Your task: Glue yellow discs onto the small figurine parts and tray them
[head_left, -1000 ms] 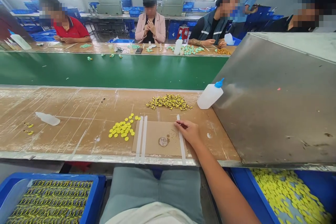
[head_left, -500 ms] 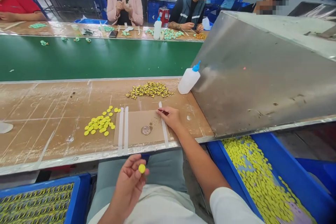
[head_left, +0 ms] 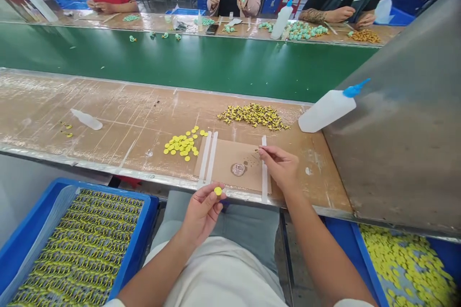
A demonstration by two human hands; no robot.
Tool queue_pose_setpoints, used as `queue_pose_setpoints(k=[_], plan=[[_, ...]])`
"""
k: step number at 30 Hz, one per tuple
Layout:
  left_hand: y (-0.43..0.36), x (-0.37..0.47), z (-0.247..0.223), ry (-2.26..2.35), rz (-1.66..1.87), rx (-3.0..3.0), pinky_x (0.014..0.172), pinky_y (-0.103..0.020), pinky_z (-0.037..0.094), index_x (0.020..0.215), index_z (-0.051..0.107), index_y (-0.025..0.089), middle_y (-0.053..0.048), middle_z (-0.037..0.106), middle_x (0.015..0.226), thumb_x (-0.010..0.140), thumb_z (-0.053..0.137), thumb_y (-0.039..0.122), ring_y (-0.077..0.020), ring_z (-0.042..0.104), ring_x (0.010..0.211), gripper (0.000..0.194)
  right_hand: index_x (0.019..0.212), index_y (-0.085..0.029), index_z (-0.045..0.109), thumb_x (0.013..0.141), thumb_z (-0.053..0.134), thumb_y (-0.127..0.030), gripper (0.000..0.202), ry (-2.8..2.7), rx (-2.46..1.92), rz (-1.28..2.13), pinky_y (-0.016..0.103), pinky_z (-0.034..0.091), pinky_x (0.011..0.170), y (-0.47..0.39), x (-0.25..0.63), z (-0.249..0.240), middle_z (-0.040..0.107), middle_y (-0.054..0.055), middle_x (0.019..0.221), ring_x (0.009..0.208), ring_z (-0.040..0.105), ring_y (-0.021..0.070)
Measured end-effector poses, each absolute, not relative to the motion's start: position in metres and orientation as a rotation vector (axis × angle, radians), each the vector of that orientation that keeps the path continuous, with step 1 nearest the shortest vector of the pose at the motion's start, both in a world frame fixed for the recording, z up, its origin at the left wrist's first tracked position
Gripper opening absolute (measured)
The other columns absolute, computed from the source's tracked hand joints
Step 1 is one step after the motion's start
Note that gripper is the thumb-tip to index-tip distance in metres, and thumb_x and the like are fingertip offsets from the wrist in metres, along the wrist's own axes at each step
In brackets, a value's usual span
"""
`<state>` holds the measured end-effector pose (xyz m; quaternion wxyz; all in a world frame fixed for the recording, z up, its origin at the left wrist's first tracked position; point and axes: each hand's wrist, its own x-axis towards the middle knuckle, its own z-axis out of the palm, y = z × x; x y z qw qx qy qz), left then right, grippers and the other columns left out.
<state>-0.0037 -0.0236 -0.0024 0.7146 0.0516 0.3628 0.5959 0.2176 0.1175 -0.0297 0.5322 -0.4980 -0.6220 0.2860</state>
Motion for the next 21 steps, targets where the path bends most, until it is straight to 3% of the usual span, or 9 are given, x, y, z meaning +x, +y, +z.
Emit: queue_pose_setpoints(k=[11, 21], plan=[[0.019, -0.013, -0.014, 0.843, 1.484, 0.296, 0.070, -0.015, 0.059, 0.098, 0.078, 0.019, -0.005, 0.076, 0.103, 0.070, 0.089, 0.020, -0.0121, 0.073, 0.083, 0.030, 0.092, -0.021, 0.077, 0.091, 0.072, -0.028, 0.008, -1.620, -0.964, 0.617, 0.030, 0.056, 0.064, 0.095, 0.183, -0.027, 0.074, 0.006, 0.089, 0.074, 0.068, 0.0186], [0.036, -0.012, -0.024, 0.858, 1.530, 0.301, 0.075, -0.018, 0.060, 0.098, 0.078, 0.018, -0.005, 0.076, 0.101, 0.067, 0.090, 0.023, -0.0108, 0.072, 0.081, 0.033, 0.092, -0.021, 0.077, 0.093, 0.069, -0.026, 0.010, -1.680, -0.932, 0.568, 0.030, 0.053, 0.059, 0.095, 0.180, -0.025, 0.073, 0.006, 0.086, 0.069, 0.066, 0.0182]])
